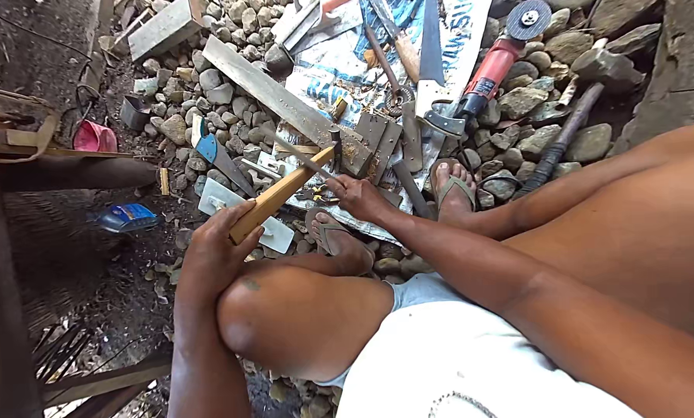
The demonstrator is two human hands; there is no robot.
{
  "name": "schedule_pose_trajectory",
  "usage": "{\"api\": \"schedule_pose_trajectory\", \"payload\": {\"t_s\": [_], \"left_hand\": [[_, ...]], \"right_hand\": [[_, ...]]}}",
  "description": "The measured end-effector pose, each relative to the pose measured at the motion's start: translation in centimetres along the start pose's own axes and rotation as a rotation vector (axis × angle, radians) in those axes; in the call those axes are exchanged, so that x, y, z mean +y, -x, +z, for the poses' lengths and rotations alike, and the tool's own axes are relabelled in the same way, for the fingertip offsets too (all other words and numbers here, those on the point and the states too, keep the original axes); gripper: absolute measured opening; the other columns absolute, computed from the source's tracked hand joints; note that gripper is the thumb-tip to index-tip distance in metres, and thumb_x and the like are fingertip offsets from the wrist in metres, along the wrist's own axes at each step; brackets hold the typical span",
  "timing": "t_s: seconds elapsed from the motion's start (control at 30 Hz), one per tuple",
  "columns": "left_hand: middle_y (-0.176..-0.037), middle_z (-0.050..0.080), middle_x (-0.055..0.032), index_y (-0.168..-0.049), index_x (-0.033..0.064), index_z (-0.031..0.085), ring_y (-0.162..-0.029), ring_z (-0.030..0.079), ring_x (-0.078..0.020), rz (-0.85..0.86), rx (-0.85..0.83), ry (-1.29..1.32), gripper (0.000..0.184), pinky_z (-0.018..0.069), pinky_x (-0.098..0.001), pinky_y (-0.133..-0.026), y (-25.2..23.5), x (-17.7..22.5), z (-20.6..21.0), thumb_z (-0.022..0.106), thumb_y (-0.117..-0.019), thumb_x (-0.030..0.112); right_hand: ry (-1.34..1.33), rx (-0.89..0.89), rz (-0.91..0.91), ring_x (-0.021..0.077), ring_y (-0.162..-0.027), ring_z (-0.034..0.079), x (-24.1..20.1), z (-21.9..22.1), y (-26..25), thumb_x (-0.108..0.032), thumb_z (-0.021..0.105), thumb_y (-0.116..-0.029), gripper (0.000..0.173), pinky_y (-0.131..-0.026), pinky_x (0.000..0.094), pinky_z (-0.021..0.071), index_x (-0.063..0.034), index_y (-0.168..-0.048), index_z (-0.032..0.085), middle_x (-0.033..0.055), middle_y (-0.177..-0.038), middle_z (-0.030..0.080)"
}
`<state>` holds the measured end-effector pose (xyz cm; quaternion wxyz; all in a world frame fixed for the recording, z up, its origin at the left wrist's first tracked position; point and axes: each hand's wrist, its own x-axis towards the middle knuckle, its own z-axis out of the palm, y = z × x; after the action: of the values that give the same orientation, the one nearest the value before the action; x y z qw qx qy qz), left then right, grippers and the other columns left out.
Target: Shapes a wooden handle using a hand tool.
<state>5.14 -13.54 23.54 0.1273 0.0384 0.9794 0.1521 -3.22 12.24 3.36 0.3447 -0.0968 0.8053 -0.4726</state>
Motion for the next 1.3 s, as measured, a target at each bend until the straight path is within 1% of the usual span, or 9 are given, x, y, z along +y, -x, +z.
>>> {"api": "schedule_pose_trajectory", "payload": {"t_s": [0.27,0.43,0.57,0.73,0.93,1.03,1.13,1.23,1.3], "left_hand": [[-0.119,0.068,-0.0073,-0.142,0.0186,0.060,-0.095,0.071,-0.0190,-0.030,-0.005,0.018,0.051,0.0617,-0.0479,-0.081,0.1,-0.2,0.1,0.075,-0.0943,0.029],[-0.119,0.069,-0.0070,-0.142,0.0185,0.060,-0.093,0.071,-0.0185,-0.034,-0.004,0.034,0.050,0.0616,-0.0476,-0.079,0.1,-0.4,0.1,0.074,-0.0945,0.029],[-0.117,0.069,-0.0060,-0.141,0.0188,0.061,-0.090,0.072,-0.0167,-0.055,0.003,0.048,0.050,0.0632,-0.0460,-0.077,0.2,-0.4,0.2,0.075,-0.0940,0.029],[-0.116,0.071,-0.0057,-0.141,0.0212,0.060,-0.080,0.072,-0.0176,-0.095,0.008,0.087,0.050,0.0641,-0.0473,-0.070,0.3,-0.5,0.3,0.074,-0.0946,0.032],[-0.102,0.074,-0.0036,-0.140,0.0263,0.060,-0.067,0.071,-0.0159,-0.166,0.025,0.142,0.047,0.0640,-0.0441,-0.060,0.4,-0.6,0.5,0.072,-0.0957,0.034],[-0.100,0.075,-0.0033,-0.140,0.0266,0.060,-0.066,0.072,-0.0153,-0.181,0.016,0.157,0.046,0.0644,-0.0435,-0.060,0.5,-0.7,0.5,0.072,-0.0962,0.034],[-0.097,0.075,-0.0027,-0.141,0.0283,0.060,-0.064,0.071,-0.0152,-0.189,0.004,0.170,0.047,0.0641,-0.0422,-0.058,0.6,-1.0,0.6,0.073,-0.0961,0.034],[-0.099,0.074,-0.0030,-0.141,0.0274,0.060,-0.064,0.071,-0.0151,-0.177,0.012,0.159,0.047,0.0641,-0.0427,-0.058,0.6,-0.9,0.6,0.073,-0.0959,0.033],[-0.098,0.074,-0.0036,-0.141,0.0271,0.060,-0.063,0.070,-0.0147,-0.172,0.018,0.145,0.047,0.0630,-0.0424,-0.057,0.7,-0.8,0.6,0.073,-0.0959,0.032]], "right_hand": [[0.037,0.006,-0.038,0.0351,-0.083,0.071,-0.2,0.1,-0.2,-0.066,0.031,-0.1062,0.063,-0.075,0.0608,0.0554,-0.0160,-0.123,0.066,0.0145,-0.087,0.071],[0.010,0.041,0.149,0.0387,-0.099,0.070,1.4,-1.0,-1.5,-0.062,0.027,-0.1084,0.067,-0.085,0.0627,0.0530,-0.0080,-0.116,0.066,0.0198,-0.100,0.071],[-0.006,0.021,-0.067,0.0333,-0.082,0.070,-0.1,0.6,-0.4,-0.064,0.031,-0.1069,0.063,-0.074,0.0601,0.0554,-0.0133,-0.119,0.067,0.0136,-0.086,0.070],[-0.045,0.055,0.127,0.0388,-0.096,0.069,1.8,0.1,-1.7,-0.061,0.026,-0.1086,0.067,-0.084,0.0634,0.0526,-0.0079,-0.116,0.066,0.0197,-0.098,0.070],[-0.002,0.108,-0.219,0.0282,-0.063,0.067,-2.6,2.8,2.1,-0.057,0.036,-0.1085,0.054,-0.056,0.0533,0.0552,-0.0126,-0.114,0.066,0.0091,-0.071,0.064],[-0.020,0.027,-0.079,0.0357,-0.083,0.071,-1.3,1.8,0.5,-0.061,0.032,-0.1081,0.061,-0.074,0.0610,0.0554,-0.0121,-0.122,0.066,0.0157,-0.087,0.070],[0.009,0.017,-0.010,0.0345,-0.083,0.070,-1.0,1.2,0.0,-0.064,0.029,-0.1070,0.063,-0.074,0.0598,0.0546,-0.0131,-0.114,0.065,0.0140,-0.085,0.069],[0.047,0.047,-0.145,0.0313,-0.074,0.070,-2.2,1.9,1.4,-0.063,0.033,-0.1070,0.060,-0.066,0.0570,0.0562,-0.0145,-0.118,0.067,0.0110,-0.078,0.069],[0.019,0.021,-0.120,0.0349,-0.080,0.071,-1.7,2.0,0.9,-0.061,0.033,-0.1077,0.060,-0.071,0.0599,0.0555,-0.0126,-0.122,0.066,0.0144,-0.084,0.070]]}}
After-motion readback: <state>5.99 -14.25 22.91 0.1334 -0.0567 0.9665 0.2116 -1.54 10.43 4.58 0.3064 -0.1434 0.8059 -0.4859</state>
